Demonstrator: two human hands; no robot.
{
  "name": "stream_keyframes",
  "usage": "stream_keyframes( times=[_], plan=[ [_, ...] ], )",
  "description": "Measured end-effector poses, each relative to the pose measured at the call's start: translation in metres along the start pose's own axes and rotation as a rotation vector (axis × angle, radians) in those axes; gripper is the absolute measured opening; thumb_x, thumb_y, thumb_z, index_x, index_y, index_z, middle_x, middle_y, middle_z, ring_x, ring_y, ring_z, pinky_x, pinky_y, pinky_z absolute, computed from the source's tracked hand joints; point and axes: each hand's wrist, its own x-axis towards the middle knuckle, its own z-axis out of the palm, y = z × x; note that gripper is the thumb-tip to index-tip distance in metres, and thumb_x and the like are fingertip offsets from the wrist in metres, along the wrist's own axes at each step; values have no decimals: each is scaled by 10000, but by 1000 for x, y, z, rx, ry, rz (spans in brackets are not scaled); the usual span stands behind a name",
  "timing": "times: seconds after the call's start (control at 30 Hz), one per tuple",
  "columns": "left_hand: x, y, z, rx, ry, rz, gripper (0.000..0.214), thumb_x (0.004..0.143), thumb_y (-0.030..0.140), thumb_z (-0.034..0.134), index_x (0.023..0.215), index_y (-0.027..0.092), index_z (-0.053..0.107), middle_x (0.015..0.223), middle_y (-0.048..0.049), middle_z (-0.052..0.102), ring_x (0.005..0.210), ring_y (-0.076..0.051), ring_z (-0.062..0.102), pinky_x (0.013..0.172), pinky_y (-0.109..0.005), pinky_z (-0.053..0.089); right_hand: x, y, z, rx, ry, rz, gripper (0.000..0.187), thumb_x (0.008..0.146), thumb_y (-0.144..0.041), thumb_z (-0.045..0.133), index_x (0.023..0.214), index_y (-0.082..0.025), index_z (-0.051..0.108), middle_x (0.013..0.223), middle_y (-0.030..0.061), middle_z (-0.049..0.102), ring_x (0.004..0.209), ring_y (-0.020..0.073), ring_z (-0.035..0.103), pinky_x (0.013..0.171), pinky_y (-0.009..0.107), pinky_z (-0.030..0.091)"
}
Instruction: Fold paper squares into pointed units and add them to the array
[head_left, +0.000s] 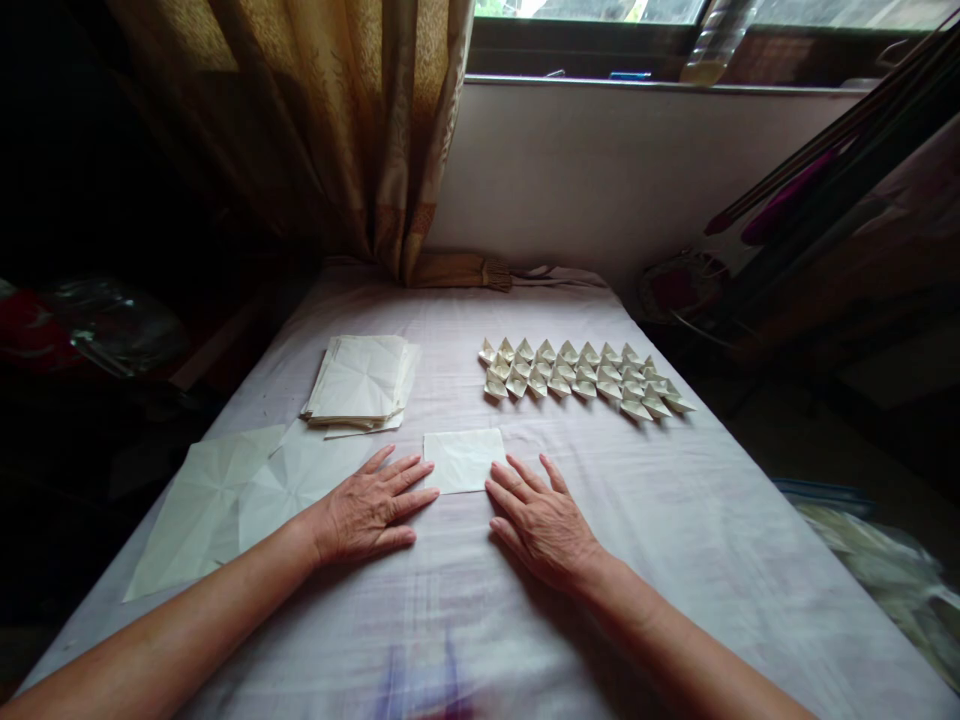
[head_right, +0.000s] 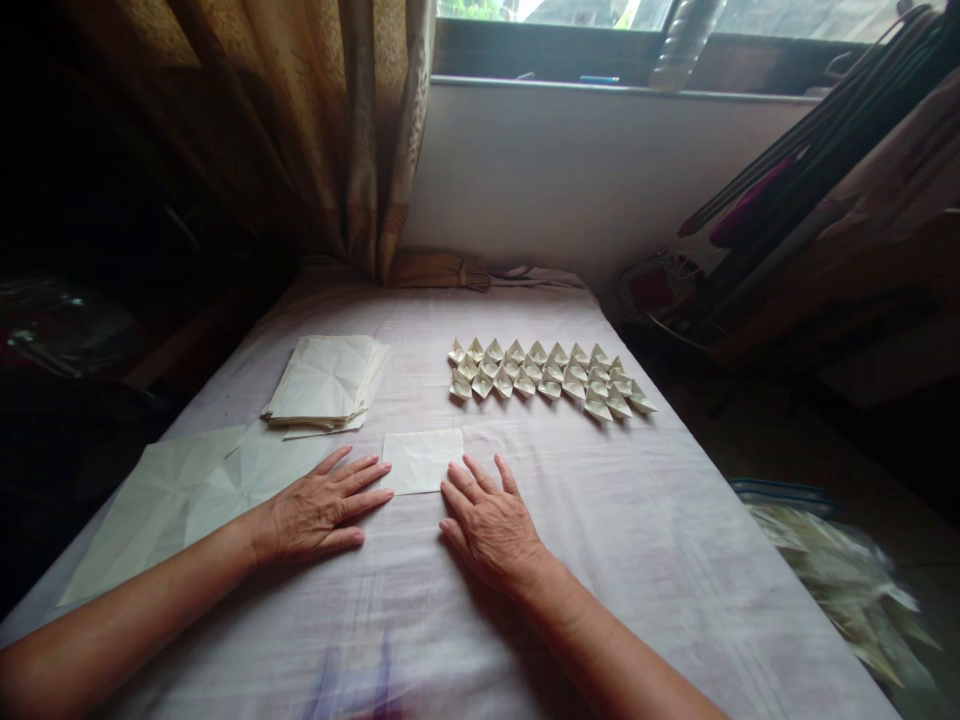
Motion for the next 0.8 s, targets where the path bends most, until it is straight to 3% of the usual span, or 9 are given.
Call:
stream_keyframes(
  times=[0.23, 0.43, 0.57, 0.8],
  plan=[
    [0, -5, 3, 28, -2, 35, 623, 930, 571, 441, 1479, 295, 340, 1515, -97, 406, 1397, -281, 358, 1173, -479, 81, 28, -34, 15, 134, -105, -154, 583, 975, -489, 391, 1481, -200, 357, 1534, 67, 357, 1427, 252, 295, 1192, 518, 105],
    [-3, -8, 4, 30, -17, 35, 602, 933, 571, 439, 1474, 324, 344, 1532, -77, 381, 1415, -268, 330, 1181, -468, 58, 4, -1, 4, 114, -156, -81, 550, 984, -448, 389, 1483, -222, 351, 1550, 39, 315, 1437, 246, 278, 1189, 532, 122],
    [-6, -9, 1, -16, -7, 24, 605, 921, 576, 462, 1468, 341, 355, 1529, -58, 390, 1403, -261, 352, 1187, -451, 66, -14, 22, -4, 57, -159, -43, 541, 958, -374, 454, 1470, -214, 380, 1533, 65, 341, 1422, 268, 310, 1176, 547, 152],
    [-16, -8, -10, -1, 9, 7, 583, 911, 563, 489, 1437, 324, 413, 1488, -55, 454, 1382, -250, 385, 1185, -427, 119, -17, 28, -4, 38, -97, -59, 510, 944, -361, 480, 1432, -215, 446, 1492, 84, 418, 1395, 280, 361, 1158, 563, 184]
  ],
)
